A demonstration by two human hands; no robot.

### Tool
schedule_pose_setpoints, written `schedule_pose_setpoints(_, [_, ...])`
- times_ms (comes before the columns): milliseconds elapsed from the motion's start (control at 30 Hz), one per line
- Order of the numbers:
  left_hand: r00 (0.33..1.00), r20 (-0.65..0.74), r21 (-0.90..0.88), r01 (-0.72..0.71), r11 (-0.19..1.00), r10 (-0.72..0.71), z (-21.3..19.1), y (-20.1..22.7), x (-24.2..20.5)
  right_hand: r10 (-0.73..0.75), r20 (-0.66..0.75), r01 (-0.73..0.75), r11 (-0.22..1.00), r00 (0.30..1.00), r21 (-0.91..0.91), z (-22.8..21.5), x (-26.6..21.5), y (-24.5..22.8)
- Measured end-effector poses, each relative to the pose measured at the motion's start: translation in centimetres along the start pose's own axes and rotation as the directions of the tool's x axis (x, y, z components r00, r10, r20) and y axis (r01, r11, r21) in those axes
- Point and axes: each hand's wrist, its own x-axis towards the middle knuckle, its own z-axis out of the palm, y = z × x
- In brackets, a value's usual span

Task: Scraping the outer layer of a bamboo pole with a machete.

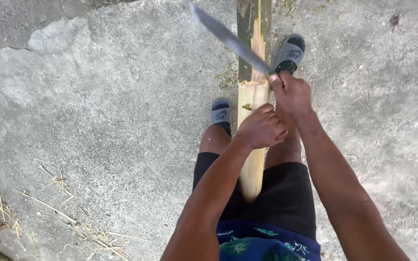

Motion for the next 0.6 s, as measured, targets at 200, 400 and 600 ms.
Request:
schedule_pose_setpoints(200, [0.997,0.075,-0.045,0.036,0.998,-0.032,-1.8,3.3,-2.1,0.081,0.085,-0.083,0.996,0.993,0.019,0.1,-1.1,-0.4])
schedule_pose_setpoints(400, [0.996,0.087,0.072,0.025,0.997,-0.031,-0.5,3.8,-3.0,0.139,0.015,-0.14,0.978,0.99,0.153,-0.4,-1.0,-0.6])
schedule_pose_setpoints(600, [0.993,0.111,0.005,0.046,0.999,-0.047,0.0,4.1,-3.2,-0.103,0.027,0.105,0.992,0.994,-0.073,-0.6,-1.5,-1.2])
